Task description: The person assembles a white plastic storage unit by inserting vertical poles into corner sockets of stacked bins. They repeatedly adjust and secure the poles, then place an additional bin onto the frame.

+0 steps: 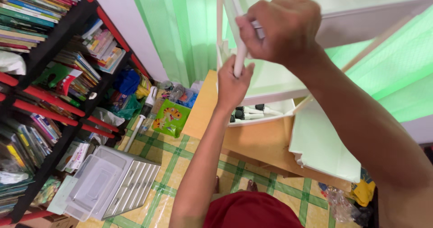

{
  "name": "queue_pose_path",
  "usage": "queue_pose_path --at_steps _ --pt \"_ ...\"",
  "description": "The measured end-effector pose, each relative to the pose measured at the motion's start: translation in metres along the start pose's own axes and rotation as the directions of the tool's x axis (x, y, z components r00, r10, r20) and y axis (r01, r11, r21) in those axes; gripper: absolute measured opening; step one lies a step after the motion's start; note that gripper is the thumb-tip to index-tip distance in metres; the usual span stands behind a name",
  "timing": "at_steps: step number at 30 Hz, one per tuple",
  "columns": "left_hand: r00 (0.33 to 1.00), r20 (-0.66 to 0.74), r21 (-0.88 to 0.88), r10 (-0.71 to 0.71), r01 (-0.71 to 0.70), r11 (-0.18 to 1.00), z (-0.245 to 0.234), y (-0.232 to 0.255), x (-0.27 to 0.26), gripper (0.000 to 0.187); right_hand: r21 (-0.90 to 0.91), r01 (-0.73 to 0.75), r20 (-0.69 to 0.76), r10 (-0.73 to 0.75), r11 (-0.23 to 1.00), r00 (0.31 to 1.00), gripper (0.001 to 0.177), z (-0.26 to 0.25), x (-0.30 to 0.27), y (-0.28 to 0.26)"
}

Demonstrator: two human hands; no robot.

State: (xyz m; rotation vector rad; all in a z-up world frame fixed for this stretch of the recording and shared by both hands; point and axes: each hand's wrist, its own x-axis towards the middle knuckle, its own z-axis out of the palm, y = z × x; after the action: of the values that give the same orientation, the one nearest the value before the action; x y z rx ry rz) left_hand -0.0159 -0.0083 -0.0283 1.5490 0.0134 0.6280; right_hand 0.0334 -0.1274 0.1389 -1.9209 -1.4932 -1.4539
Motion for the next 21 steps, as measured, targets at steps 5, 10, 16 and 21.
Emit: queue_pose_path --at_steps 5,10,16,21 --pt "0.977 0.168 0.060 -0.131 0.123 0.991 0.007 -0.031 -0.024 0.036 -0.009 -0.260 0.010 0.260 0.966 0.966 0.028 -0.007 -0.007 -0.006" --pt "0.980 0.144 -0.051 -0.137 0.146 0.988 0.011 -0.040 -0.028 0.036 -0.045 -0.348 -0.256 0.326 0.936 0.910 0.033 0.000 -0.038 -0.047" --pt "0.953 0.180 0.026 -0.243 0.242 0.970 0.003 -0.028 -0.029 0.026 0.665 -0.665 -0.182 0.937 0.340 0.297 0.027 0.039 -0.092 -0.117" --pt "0.943 0.243 -0.086 -0.227 0.254 0.963 -0.001 -0.031 -0.033 0.029 0.822 -0.530 0.460 0.793 -0.210 0.400 0.024 0.040 -0.130 -0.106"
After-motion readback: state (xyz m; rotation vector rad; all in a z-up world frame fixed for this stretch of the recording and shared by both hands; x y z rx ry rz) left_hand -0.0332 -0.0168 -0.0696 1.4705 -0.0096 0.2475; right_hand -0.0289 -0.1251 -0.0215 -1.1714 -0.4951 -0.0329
